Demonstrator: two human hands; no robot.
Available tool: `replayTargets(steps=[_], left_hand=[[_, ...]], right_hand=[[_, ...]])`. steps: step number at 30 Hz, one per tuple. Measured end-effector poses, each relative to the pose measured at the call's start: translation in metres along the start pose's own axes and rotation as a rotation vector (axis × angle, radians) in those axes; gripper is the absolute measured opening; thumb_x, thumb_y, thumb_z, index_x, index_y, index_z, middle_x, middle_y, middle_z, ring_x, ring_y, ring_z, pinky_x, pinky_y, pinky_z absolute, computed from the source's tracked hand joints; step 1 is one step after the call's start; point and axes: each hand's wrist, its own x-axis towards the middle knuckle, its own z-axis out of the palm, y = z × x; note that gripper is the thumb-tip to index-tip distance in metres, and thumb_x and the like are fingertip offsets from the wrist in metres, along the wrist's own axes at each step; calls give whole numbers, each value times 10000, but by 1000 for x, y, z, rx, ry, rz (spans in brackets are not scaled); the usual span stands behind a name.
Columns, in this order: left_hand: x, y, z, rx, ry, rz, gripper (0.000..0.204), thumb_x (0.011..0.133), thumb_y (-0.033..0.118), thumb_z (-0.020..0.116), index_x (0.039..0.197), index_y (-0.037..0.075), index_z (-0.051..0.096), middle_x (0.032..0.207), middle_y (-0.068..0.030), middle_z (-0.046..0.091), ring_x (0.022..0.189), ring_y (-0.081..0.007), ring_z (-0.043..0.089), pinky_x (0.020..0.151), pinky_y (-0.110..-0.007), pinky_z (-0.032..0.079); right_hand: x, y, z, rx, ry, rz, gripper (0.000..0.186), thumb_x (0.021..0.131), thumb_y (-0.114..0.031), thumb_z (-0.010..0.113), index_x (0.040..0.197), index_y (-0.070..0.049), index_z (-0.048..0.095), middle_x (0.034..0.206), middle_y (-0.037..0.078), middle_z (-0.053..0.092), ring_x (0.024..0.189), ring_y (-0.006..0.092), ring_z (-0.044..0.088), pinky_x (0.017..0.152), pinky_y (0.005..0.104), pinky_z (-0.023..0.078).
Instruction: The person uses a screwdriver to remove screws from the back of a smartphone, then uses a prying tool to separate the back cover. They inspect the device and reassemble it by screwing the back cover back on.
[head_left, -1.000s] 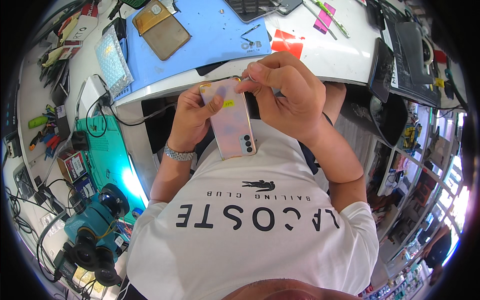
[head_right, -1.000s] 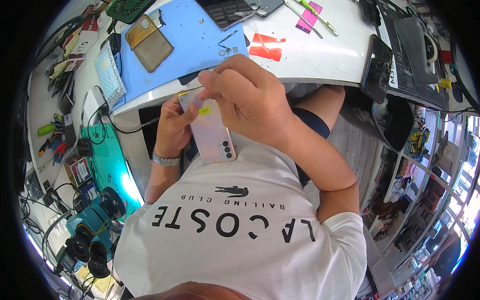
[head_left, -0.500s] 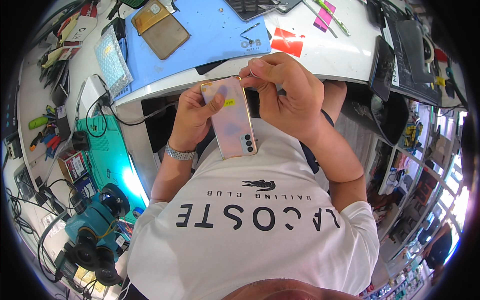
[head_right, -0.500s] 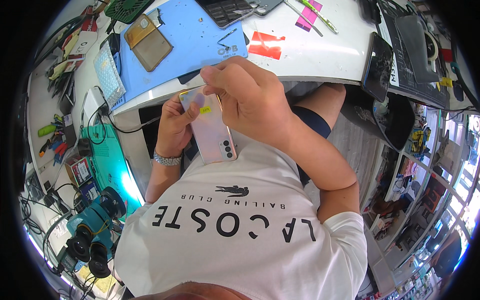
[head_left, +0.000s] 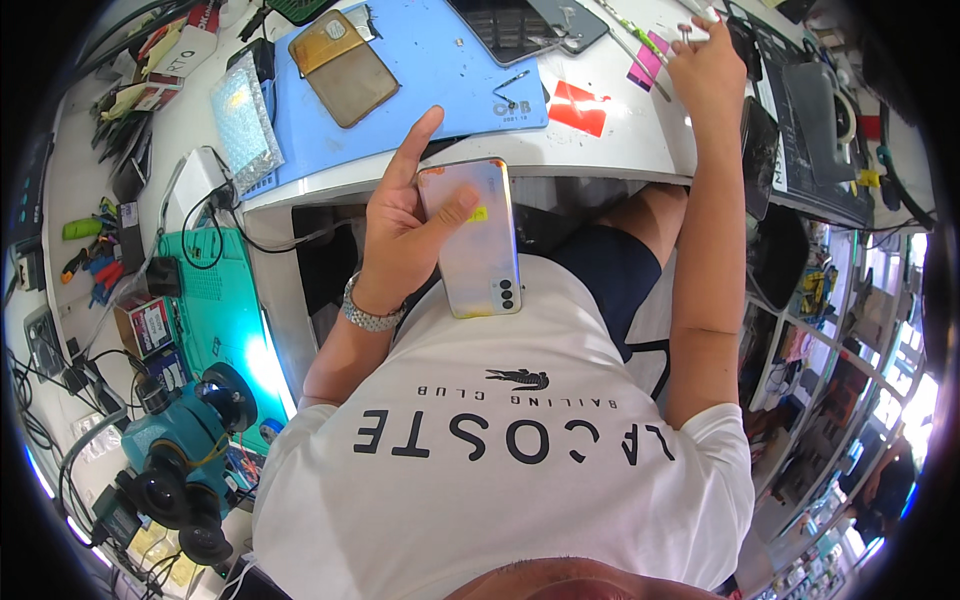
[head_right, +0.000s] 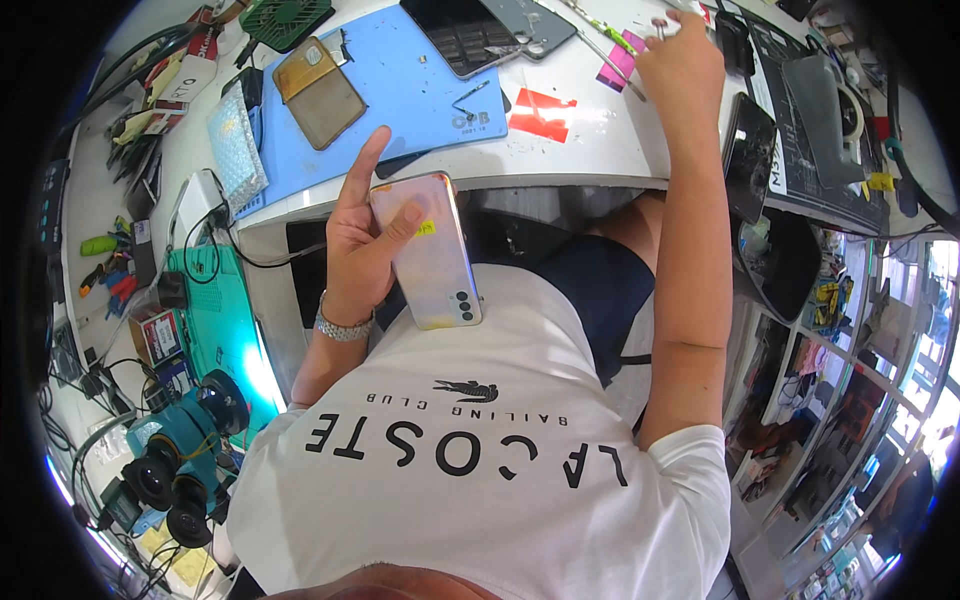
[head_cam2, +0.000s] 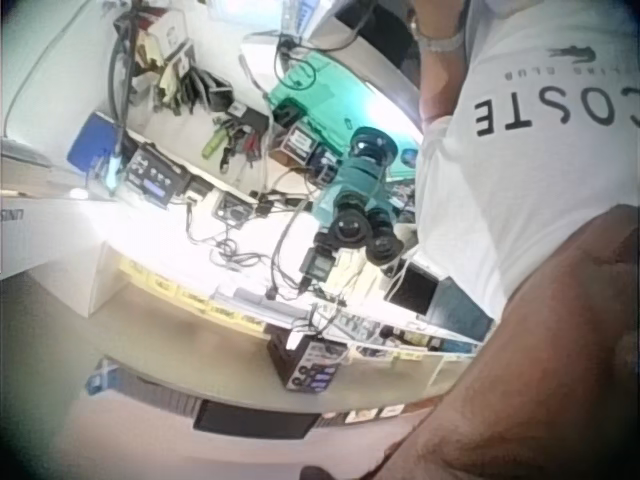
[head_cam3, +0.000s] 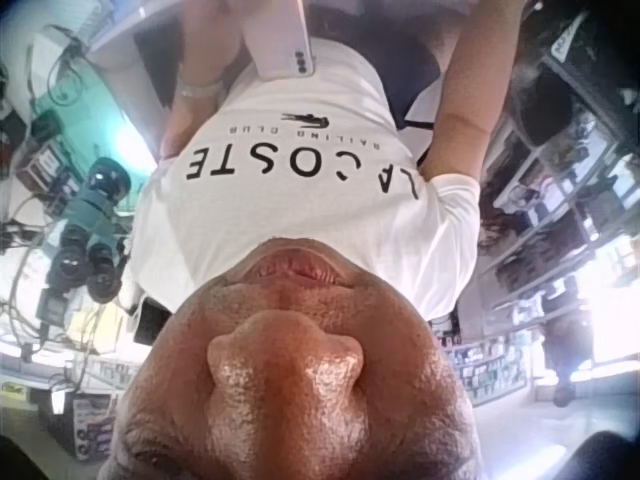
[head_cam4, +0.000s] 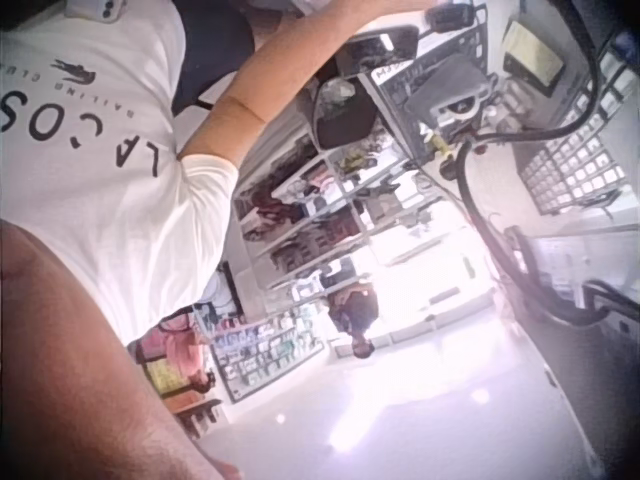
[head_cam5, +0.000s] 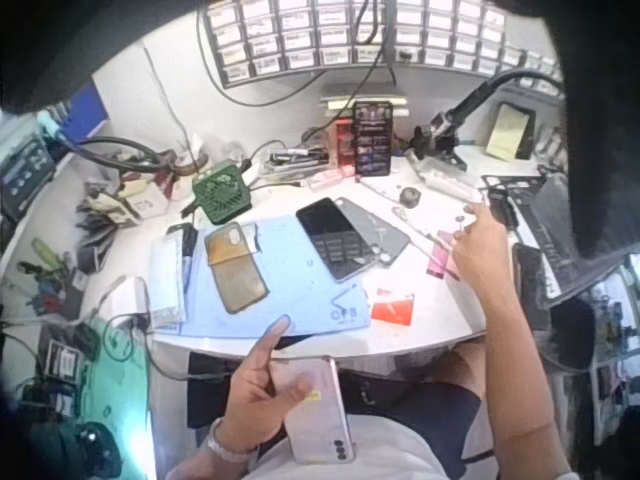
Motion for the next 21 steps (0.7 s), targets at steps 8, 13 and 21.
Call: replayTargets(steps=[8,13,21], left_hand=[[-2,0,2,282,-17,63,364,948,79,759,1276,-18,636,1079,-67,749,944,-57,649,835,-211,531],[4,-6,15,288,-27,106,274,1028,184,670,1207,-22,645,1043,-35,740,900,-34,617,784,-197,508],[0,-19,28,427,-2,453,435,1132,340,405,1127,-31,632,942,-70,715,831,-78,617,745,-221,496]], right_hand=[[-125,-86,-43,885,-294,-324,269,863,-49,792,1120,-34,717,1008,116,721,850,196,689,699,300,544],[-159,-95,-51,1003,-353,-316,154,844,-8,807,970,-7,719,839,97,665,631,169,636,596,284,517],[-170,-93,-55,1110,-255,-297,150,832,33,792,946,-23,713,806,90,645,661,170,626,597,278,497]])
